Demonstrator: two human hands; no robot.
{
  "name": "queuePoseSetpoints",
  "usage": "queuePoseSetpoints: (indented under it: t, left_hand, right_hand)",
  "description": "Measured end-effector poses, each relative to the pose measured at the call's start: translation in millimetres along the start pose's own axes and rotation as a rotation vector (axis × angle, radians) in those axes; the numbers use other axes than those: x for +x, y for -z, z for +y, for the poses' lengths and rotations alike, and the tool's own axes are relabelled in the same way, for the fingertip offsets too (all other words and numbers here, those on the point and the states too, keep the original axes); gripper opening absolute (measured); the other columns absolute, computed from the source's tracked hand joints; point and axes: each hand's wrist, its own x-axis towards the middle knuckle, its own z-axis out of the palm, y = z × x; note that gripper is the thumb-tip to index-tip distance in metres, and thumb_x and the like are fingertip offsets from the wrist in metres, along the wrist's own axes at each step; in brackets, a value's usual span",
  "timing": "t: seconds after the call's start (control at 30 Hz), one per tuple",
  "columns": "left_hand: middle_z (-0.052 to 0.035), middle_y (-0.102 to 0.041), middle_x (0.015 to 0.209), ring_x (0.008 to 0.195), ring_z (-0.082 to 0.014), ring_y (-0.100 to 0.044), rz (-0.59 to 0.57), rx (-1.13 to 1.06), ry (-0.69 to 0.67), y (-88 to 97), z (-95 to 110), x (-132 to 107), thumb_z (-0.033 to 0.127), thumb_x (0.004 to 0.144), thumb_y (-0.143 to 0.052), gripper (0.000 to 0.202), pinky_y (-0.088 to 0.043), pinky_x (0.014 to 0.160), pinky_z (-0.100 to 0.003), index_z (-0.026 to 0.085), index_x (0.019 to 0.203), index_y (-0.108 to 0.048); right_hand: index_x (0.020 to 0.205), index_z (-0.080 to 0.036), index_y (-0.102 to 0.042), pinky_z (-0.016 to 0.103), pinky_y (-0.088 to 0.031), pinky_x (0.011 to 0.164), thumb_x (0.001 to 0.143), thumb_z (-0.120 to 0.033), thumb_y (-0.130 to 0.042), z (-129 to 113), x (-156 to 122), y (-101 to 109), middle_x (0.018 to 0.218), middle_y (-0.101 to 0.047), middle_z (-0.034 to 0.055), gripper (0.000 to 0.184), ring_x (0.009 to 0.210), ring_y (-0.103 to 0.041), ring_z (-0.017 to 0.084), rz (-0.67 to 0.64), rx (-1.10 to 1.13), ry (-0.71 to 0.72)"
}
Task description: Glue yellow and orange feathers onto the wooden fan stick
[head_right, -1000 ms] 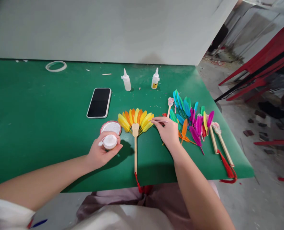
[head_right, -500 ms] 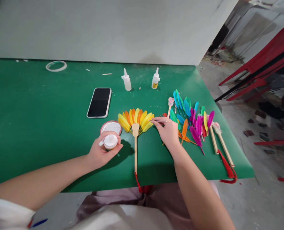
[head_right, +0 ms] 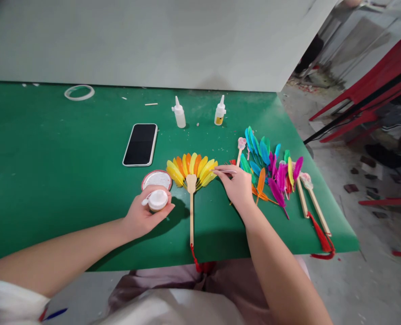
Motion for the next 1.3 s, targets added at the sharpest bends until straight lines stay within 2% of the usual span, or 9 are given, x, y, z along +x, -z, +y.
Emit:
queuePoseSetpoints:
  t: [0.8,1.13,1.3]
  left_hand:
    - [0.0013,-0.056,0.07,0.057,-0.0096,-0.051,-0.012,0.033,0.044,0.6,4.7,2.1,0.021,0.076,-0.059,0.02,-0.042,0.056,-0.022,0.018,0.092,-0.047]
    - [0.0023,-0.057,0.069,0.058,-0.0089,-0.05,-0.008,0.066,0.009,1.2,5.6,2.4,0.02,0.076,-0.06,0.02,-0.042,0.055,-0.02,0.018,0.092,-0.048]
    - [0.0019,-0.055,0.069,0.056,-0.0092,-0.049,-0.018,0.04,0.05,0.9,6.0,2.4,0.021,0.076,-0.059,0.019,-0.042,0.054,-0.021,0.018,0.091,-0.047]
  right_hand:
    - [0.075,-0.023,-0.073,0.034,-0.054,0.071,0.073,-0.033,-0.065,-0.3,-0.6,0.2,0.081,-0.072,0.0026,0.014,0.073,-0.066,0.019,0.007,-0.014,-0.028]
    - [0.076,-0.021,-0.072,0.032,-0.053,0.07,0.073,-0.033,-0.065,1.9,-0.9,-1.0,0.081,-0.072,0.0037,0.014,0.072,-0.066,0.018,0.0,0.0,-0.012]
    - [0.077,-0.021,-0.072,0.033,-0.054,0.068,0.073,-0.034,-0.065,3.7,-1.3,-1.2,0.081,-0.072,0.0039,0.015,0.071,-0.066,0.019,-0.004,-0.002,0.001]
